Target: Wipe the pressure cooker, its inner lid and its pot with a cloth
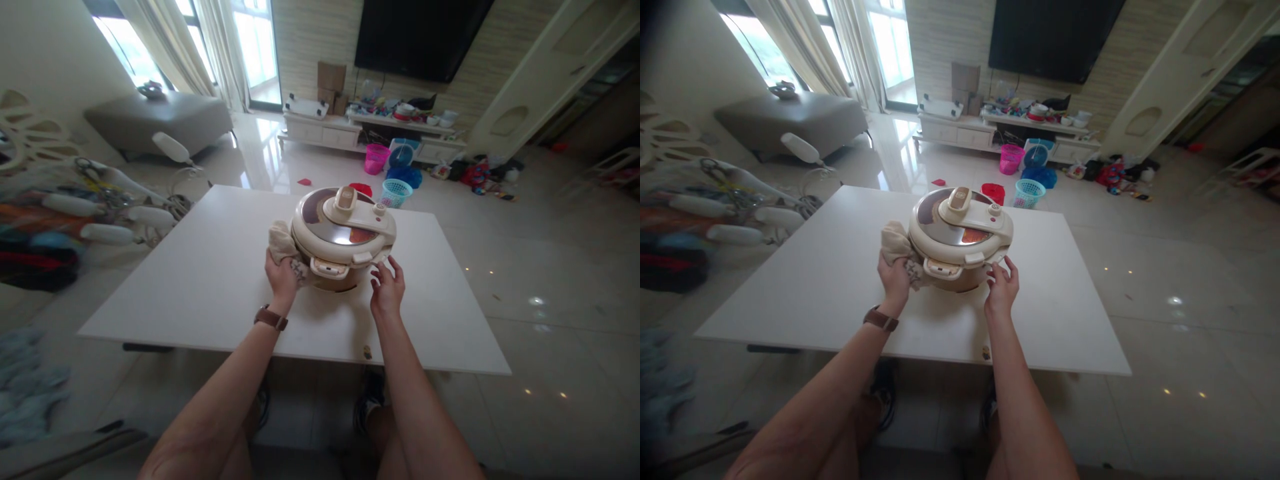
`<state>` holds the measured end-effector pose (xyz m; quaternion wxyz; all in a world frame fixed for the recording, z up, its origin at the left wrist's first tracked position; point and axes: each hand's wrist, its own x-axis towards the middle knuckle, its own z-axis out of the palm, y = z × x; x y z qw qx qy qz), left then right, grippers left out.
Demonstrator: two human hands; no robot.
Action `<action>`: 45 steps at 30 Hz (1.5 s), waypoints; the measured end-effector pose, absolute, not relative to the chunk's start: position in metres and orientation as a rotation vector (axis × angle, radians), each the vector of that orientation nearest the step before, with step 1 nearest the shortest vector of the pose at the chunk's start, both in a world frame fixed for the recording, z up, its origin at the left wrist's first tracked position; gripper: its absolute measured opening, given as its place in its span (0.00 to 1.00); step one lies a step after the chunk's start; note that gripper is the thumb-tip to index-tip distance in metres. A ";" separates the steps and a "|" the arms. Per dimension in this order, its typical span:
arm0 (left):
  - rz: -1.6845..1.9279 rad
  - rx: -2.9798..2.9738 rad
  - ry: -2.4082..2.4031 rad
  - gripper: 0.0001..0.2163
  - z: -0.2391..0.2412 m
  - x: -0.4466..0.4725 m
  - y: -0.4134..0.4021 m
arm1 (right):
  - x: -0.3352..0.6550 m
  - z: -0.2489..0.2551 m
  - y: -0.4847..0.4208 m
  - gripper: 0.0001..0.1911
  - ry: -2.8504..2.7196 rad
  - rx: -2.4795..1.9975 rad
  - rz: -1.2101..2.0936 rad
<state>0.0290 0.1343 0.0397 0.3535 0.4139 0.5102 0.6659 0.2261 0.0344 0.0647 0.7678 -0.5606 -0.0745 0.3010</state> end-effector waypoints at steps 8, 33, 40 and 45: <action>1.382 2.078 0.929 0.28 0.117 0.018 0.131 | 0.225 0.064 0.034 0.35 -0.177 -1.213 0.660; 1.158 2.205 0.928 0.27 0.139 0.040 0.113 | 0.223 0.066 0.032 0.35 -0.184 -1.188 0.694; 1.603 1.784 1.098 0.28 0.091 0.031 0.141 | 0.224 0.065 0.030 0.35 -0.197 -1.204 0.697; 1.617 1.310 1.248 0.24 0.051 0.034 0.145 | 0.223 0.066 0.032 0.34 -0.167 -1.174 0.702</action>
